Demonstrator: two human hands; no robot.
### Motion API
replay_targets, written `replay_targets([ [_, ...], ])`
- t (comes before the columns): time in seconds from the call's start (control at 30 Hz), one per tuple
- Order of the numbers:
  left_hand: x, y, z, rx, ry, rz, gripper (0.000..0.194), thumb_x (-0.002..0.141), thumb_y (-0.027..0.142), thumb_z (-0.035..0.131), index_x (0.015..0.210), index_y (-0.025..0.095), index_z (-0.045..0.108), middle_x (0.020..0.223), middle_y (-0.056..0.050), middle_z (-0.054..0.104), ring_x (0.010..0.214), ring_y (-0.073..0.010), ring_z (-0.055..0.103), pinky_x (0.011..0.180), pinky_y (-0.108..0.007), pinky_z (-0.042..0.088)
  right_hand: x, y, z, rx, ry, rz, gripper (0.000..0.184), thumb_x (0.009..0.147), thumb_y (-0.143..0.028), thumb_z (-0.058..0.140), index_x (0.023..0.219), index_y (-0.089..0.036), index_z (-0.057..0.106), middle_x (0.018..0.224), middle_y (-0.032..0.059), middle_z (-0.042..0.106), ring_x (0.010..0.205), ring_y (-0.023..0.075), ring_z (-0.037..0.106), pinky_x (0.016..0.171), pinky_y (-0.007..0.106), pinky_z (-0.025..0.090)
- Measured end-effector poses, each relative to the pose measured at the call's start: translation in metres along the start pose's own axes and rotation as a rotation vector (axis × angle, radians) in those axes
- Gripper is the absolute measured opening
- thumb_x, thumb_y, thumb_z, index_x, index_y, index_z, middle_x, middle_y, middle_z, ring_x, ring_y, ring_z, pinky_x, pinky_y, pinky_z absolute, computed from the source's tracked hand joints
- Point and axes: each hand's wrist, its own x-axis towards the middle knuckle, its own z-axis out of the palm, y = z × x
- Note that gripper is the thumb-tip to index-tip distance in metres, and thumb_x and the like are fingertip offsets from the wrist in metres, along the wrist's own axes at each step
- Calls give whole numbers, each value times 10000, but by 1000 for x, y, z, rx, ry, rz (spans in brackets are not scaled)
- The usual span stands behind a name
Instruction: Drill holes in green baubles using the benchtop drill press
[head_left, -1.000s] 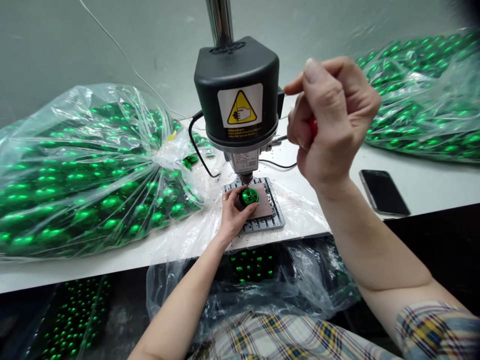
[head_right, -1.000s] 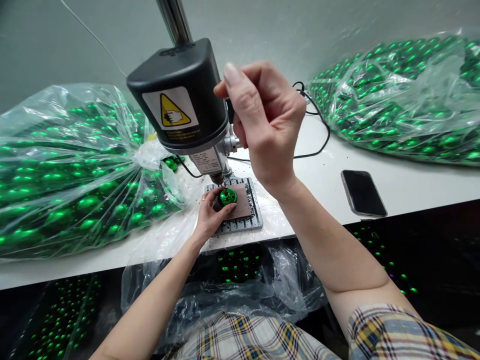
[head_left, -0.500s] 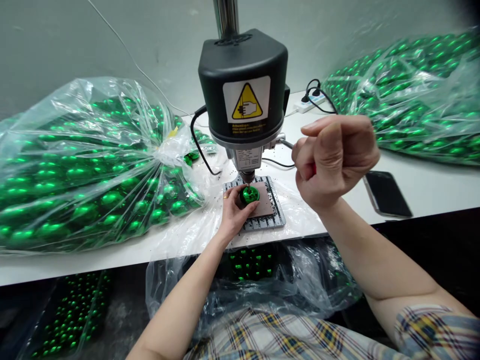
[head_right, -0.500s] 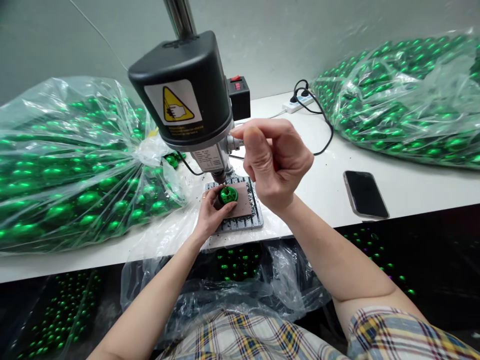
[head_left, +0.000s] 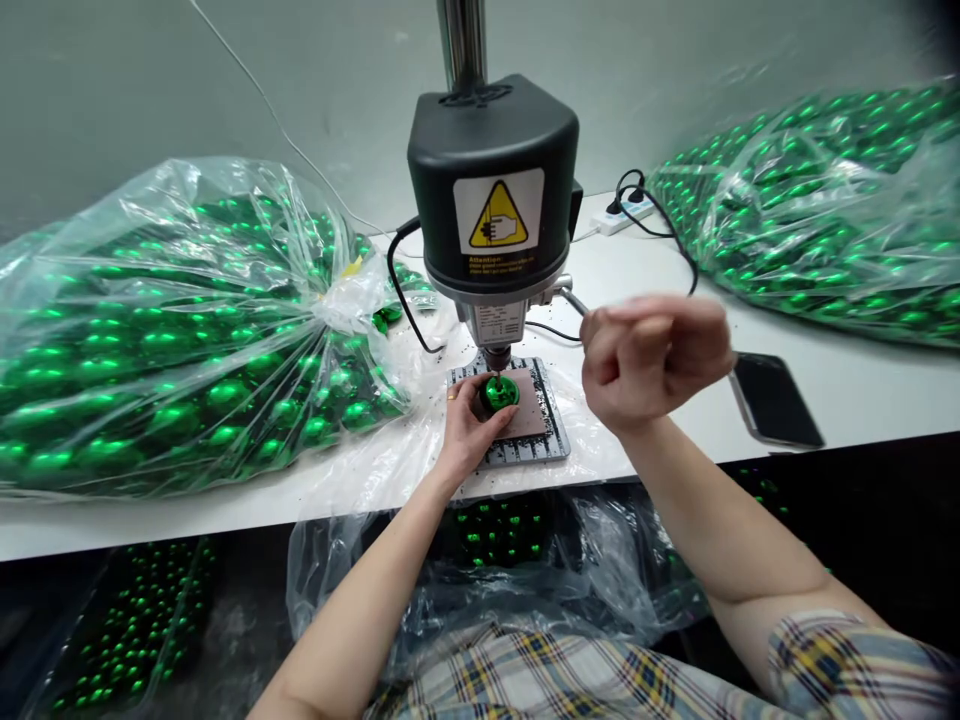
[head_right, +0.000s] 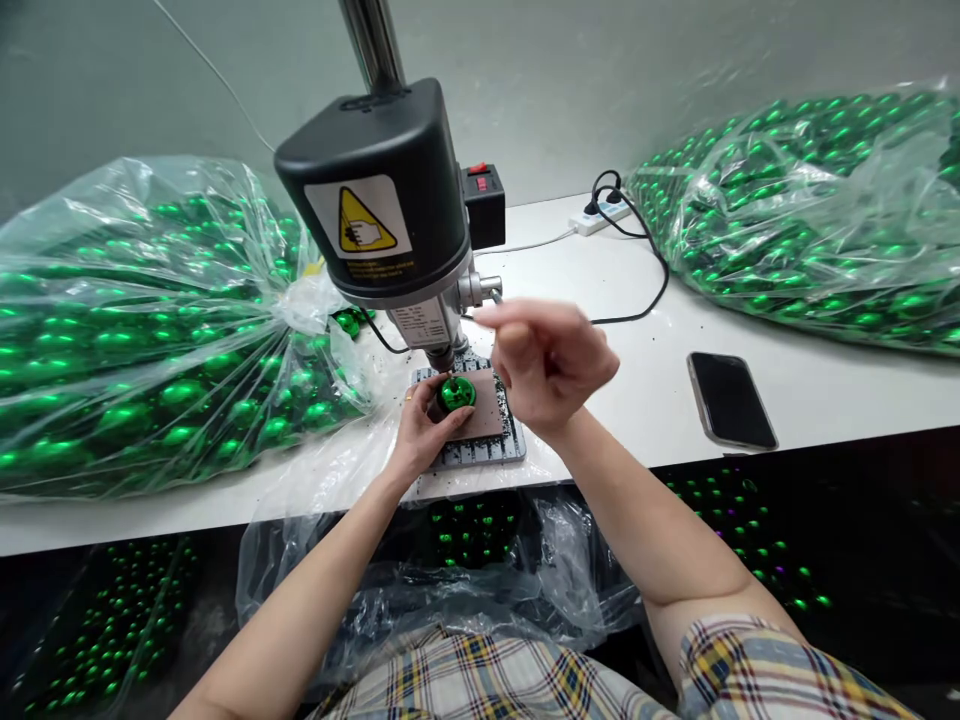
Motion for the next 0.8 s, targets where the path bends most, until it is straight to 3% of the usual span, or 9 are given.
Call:
replay_targets([
  [0.1,-5,6,1,8,40,-7,500,721,309,846,1174,213,658,1193,-93,616,1159,-264,590,1043,-421,469,35,-14,19,106,122,-41,174,934,-385,637,798,-293,693,815,-44,688,355,40,337,331,283,185],
  [0.2,-29,26,-12,129,103,-3,430,725,296,827,1104,205,648,1098,-86,646,1074,-267,611,970,-418,485,68,-20,30,206,30,149,186,871,-333,727,721,-231,686,504,-56,463,343,72,291,312,290,159],
  [0.23,-40,34,-20,186,65,4,417,713,299,833,1077,210,649,1059,-80,654,1038,-268,616,936,-413,491,75,-19,31,224,3,197,186,851,-330,752,715,-219,691,460,-67,397,340,76,280,309,287,146],
  [0.33,-68,54,-54,290,-301,20,527,617,388,909,1062,237,669,1006,-66,681,969,-278,632,828,-378,513,83,-13,31,272,12,210,212,775,-342,832,697,-186,710,434,-70,390,319,60,267,284,276,90],
  [0.4,-67,57,-76,319,-432,-15,504,668,462,876,1073,243,673,1020,-70,703,930,-267,647,780,-357,519,81,-10,31,288,54,175,233,735,-341,868,675,-177,714,433,-69,408,302,49,269,264,263,70],
  [0.5,-23,47,-98,431,-209,-71,170,930,310,584,1044,213,665,996,-76,720,869,-229,652,798,-356,514,77,-11,32,252,62,170,211,766,-320,849,676,-180,719,440,-67,421,315,48,307,266,228,105],
  [0.57,26,35,-102,553,13,-70,206,901,120,484,926,187,678,944,-90,721,939,-249,651,909,-399,493,76,-13,32,226,56,177,183,793,-291,826,687,-179,728,443,-65,422,330,50,320,273,217,121],
  [0.67,103,19,-95,515,134,-103,192,793,38,559,708,175,664,911,-123,729,1051,-311,643,1019,-453,447,75,-17,31,212,54,191,153,821,-256,788,697,-185,734,446,-68,414,341,49,328,285,212,115],
  [0.8,170,10,-83,345,164,-53,75,801,116,683,829,180,711,930,-83,749,1056,-298,648,972,-411,496,74,-18,29,188,38,196,159,872,-195,681,727,-199,746,479,-68,461,361,44,360,311,214,155],
])
